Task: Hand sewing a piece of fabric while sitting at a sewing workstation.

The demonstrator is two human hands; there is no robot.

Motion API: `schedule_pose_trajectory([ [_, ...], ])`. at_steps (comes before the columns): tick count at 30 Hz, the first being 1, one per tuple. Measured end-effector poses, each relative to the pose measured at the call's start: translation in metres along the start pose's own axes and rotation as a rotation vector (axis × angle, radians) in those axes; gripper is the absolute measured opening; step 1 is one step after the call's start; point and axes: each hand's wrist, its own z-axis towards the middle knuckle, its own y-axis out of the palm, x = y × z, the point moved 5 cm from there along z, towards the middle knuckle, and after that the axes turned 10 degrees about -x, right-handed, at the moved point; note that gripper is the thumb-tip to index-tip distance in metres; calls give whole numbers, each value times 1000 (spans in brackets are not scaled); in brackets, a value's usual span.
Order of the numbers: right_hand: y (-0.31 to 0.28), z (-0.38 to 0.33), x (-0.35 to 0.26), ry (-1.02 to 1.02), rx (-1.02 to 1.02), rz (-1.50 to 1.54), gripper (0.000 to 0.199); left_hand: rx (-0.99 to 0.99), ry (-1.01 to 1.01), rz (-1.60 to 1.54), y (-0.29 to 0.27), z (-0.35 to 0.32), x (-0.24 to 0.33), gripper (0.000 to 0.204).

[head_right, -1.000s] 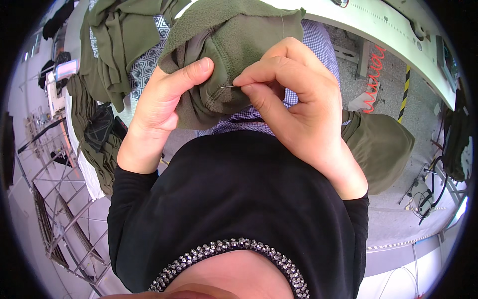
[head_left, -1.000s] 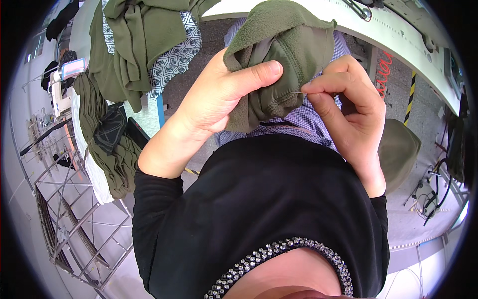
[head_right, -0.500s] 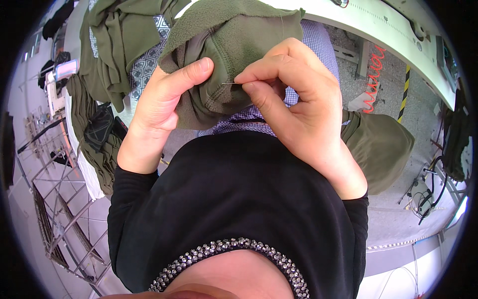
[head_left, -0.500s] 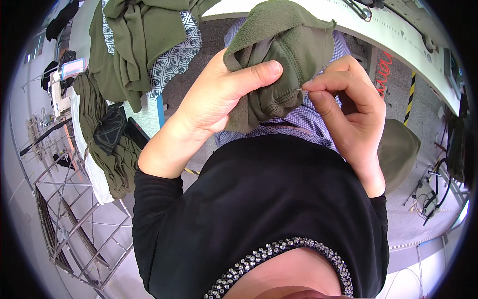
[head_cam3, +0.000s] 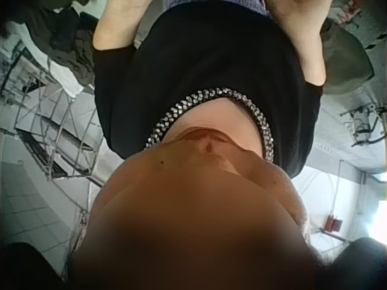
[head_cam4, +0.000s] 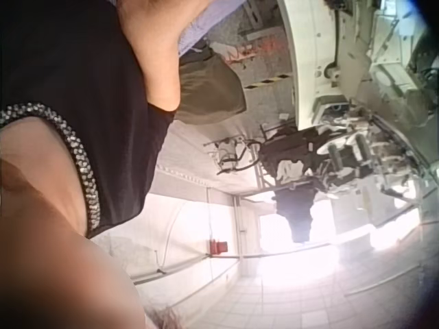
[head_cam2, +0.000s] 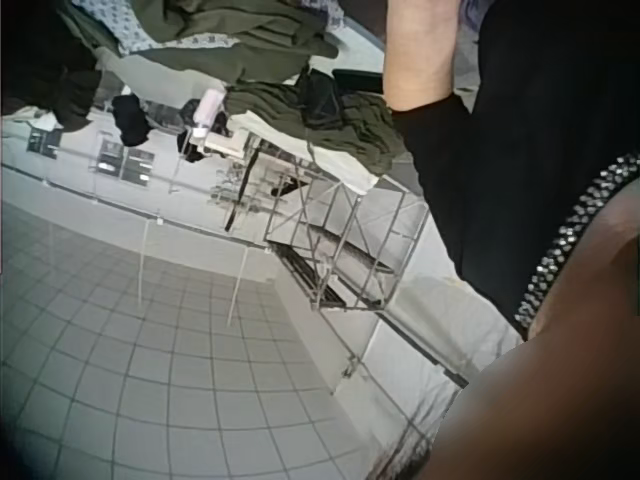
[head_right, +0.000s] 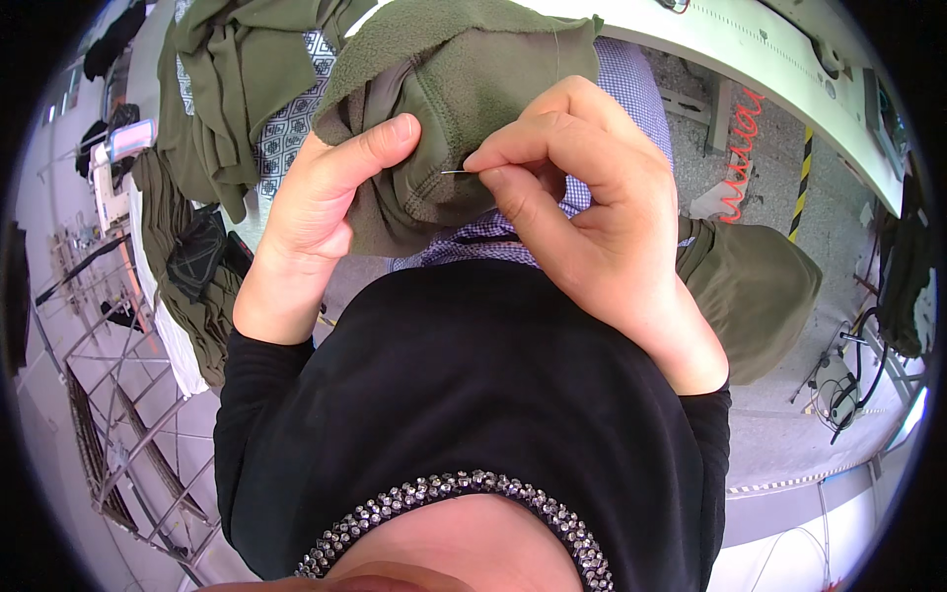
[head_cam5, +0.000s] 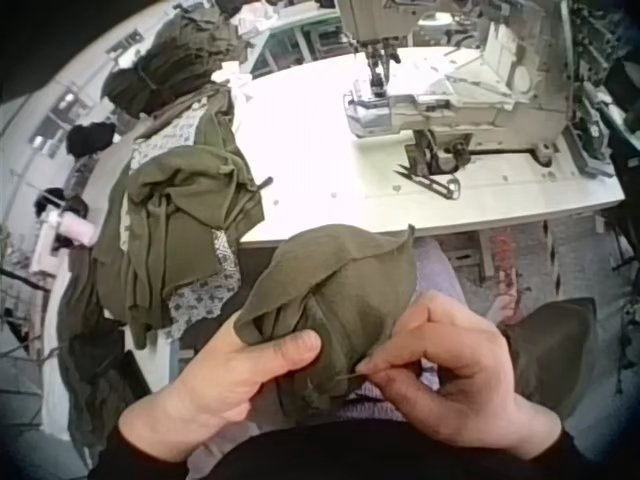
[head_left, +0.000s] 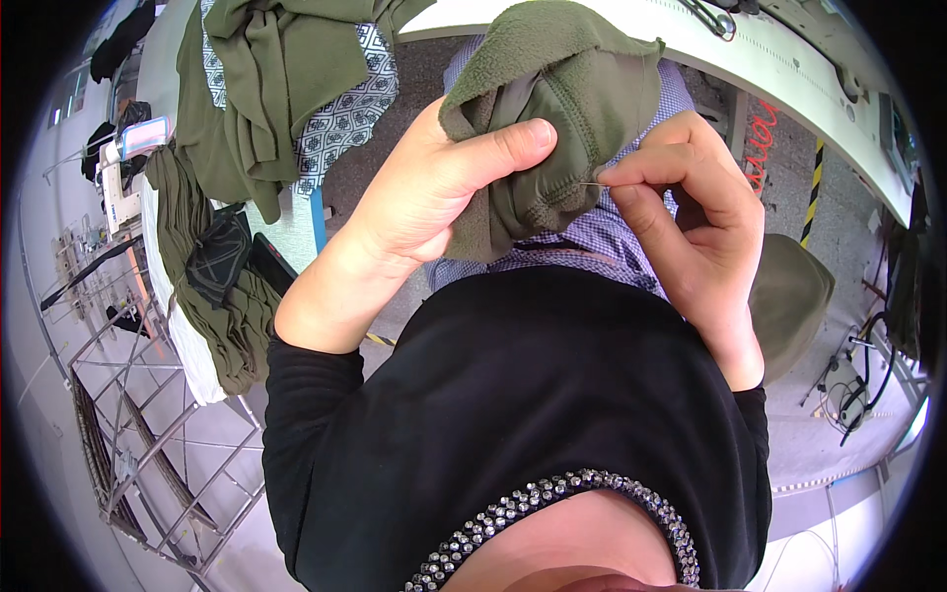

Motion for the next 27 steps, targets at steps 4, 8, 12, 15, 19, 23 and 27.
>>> schedule_pose_trajectory([
  [4,0,1,0,-4,8,-5,13,-2,-1,-1,0,0,0,63],
  [8,0,1,1,-3,11,3,14,-7,2,-5,1,0,0,63],
  [12,1,1,1,0,13,4,14,14,41,7,1,0,0,47],
  [15,1,1,1,5,13,5,15,14,42,0,1,0,-1,46],
  [19,-1,1,2,3,1,1,13,-2,6,-6,0,0,0,55],
  [23,-15,8,5,-87,156,-32,10,-11,14,-19,1,1,-2,51],
  [27,-32,24,15,-144,315,79,4,3,9,9,3,2,-5,47],
])
